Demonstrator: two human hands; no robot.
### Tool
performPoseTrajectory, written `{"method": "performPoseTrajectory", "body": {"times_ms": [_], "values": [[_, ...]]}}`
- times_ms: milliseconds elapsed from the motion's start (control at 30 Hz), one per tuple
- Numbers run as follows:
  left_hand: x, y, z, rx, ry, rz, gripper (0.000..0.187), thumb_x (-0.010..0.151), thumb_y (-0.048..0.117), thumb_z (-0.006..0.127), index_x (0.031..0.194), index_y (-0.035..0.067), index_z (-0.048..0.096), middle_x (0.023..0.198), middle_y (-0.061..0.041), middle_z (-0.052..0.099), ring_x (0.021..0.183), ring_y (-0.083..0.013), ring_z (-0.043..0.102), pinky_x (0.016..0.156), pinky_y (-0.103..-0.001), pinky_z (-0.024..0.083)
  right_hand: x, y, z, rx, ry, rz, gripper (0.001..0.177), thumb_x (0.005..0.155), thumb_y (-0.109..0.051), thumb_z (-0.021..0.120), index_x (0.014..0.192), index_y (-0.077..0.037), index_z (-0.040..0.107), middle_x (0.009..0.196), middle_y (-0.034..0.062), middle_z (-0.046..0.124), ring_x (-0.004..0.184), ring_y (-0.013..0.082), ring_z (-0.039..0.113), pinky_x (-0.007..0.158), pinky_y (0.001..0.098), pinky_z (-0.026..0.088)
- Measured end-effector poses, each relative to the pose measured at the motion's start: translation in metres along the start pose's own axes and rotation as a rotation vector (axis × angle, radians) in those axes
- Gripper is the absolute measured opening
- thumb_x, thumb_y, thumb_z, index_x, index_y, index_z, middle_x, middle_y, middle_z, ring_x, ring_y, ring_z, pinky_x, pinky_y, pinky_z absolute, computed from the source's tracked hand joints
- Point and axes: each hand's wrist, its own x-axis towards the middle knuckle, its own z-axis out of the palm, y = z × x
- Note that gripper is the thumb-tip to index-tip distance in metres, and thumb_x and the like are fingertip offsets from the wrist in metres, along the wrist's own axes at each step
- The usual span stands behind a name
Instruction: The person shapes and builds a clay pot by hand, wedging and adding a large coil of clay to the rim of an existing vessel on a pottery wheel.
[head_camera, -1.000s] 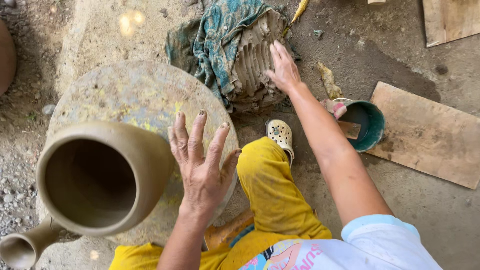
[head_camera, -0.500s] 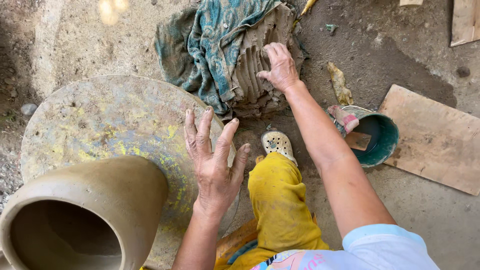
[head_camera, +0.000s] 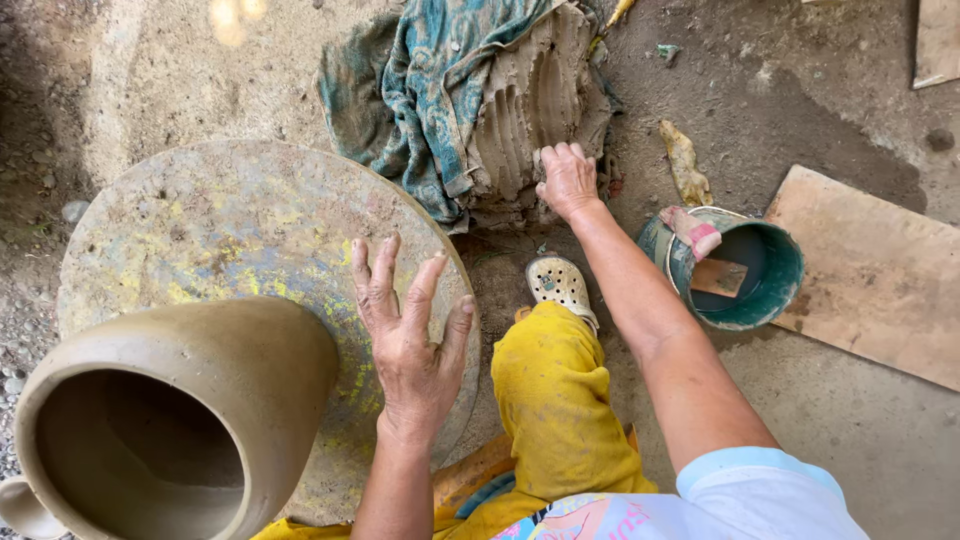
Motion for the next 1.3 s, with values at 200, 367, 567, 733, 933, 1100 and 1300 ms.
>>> {"method": "performPoseTrajectory", "body": {"times_ms": [200, 367, 567, 733, 933, 1100, 1300], "values": [[-0.001, -0.007, 0.006, -0.032, -0.021, 0.012, 0.051, 0.089, 0.010, 0.081, 0.136, 0.010, 0.061, 0.159, -0.020, 0.041, 0.157, -0.0449, 0.026, 0.126, -0.057, 0.028, -0.094, -0.005, -0.013, 0.271, -0.006, 0.076, 0.016, 0.074, 0.004, 0.073, 0.077, -0.011, 0.068, 0.083, 0.0072, 0.069, 0.085, 0.0195, 0.064, 0.085, 0.0423, 0.057], [0.009, -0.012, 0.053, -0.616, -0.128, -0.130, 0.066, 0.095, 0.022, 0.068, 0.154, 0.011, 0.042, 0.164, -0.017, 0.039, 0.156, -0.0345, 0.034, 0.126, -0.050, 0.032, -0.133, -0.029, -0.170, 1.076, 0.313, 0.083, 0.023, 0.091, 0.000, 0.074, 0.109, -0.004, 0.061, 0.101, 0.0031, 0.069, 0.093, 0.0150, 0.066, 0.086, 0.0328, 0.057], [0.023, -0.029, 0.133, -0.939, -0.173, -0.172, 0.058, 0.102, 0.022, 0.063, 0.154, -0.002, 0.054, 0.146, -0.023, 0.050, 0.129, -0.0320, 0.050, 0.114, -0.047, 0.045, -0.202, -0.155, -0.265, 0.446, 0.475, -0.601, 0.037, 0.107, -0.025, 0.048, 0.126, 0.006, 0.051, 0.121, 0.0240, 0.058, 0.114, 0.0328, 0.060, 0.091, 0.0405, 0.056], [0.001, -0.064, 0.104, -1.419, -0.200, -0.328, 0.068, 0.098, 0.029, 0.073, 0.155, 0.001, 0.048, 0.140, -0.023, 0.062, 0.115, -0.0274, 0.065, 0.104, -0.046, 0.056, -0.140, -0.089, -0.208, 1.266, 0.073, -0.110, 0.043, 0.093, -0.011, 0.064, 0.133, 0.001, 0.053, 0.138, 0.0206, 0.051, 0.128, 0.0319, 0.051, 0.106, 0.0460, 0.045], [0.008, -0.030, 0.058, -1.982, -0.204, -0.447, 0.091, 0.093, 0.057, 0.074, 0.160, 0.006, 0.038, 0.154, -0.019, 0.049, 0.133, -0.0312, 0.057, 0.096, -0.055, 0.054, 0.023, -0.049, -0.104, 0.135, 0.195, -0.271, 0.084, 0.070, -0.003, 0.085, 0.145, 0.002, 0.047, 0.155, 0.0228, 0.037, 0.142, 0.0365, 0.038, 0.116, 0.0523, 0.033], [0.027, -0.037, 0.058, -2.084, -0.259, -0.502, 0.093, 0.092, 0.065, 0.068, 0.154, 0.000, 0.041, 0.159, -0.018, 0.045, 0.146, -0.0376, 0.045, 0.112, -0.064, 0.044, 0.077, -0.043, -0.069, -0.052, 0.229, -0.345, 0.093, 0.068, -0.016, 0.092, 0.148, 0.001, 0.047, 0.149, 0.0204, 0.047, 0.140, 0.0376, 0.044, 0.121, 0.0455, 0.032], [0.044, -0.054, 0.077, -2.105, -0.233, -0.476, 0.089, 0.095, 0.065, 0.067, 0.154, 0.002, 0.047, 0.154, -0.017, 0.053, 0.147, -0.0366, 0.048, 0.119, -0.066, 0.041, 0.079, -0.036, -0.059, 0.011, 0.199, -0.384, 0.071, 0.066, -0.025, 0.096, 0.124, -0.003, 0.062, 0.128, 0.0167, 0.065, 0.127, 0.0326, 0.056, 0.115, 0.0436, 0.040]]}}
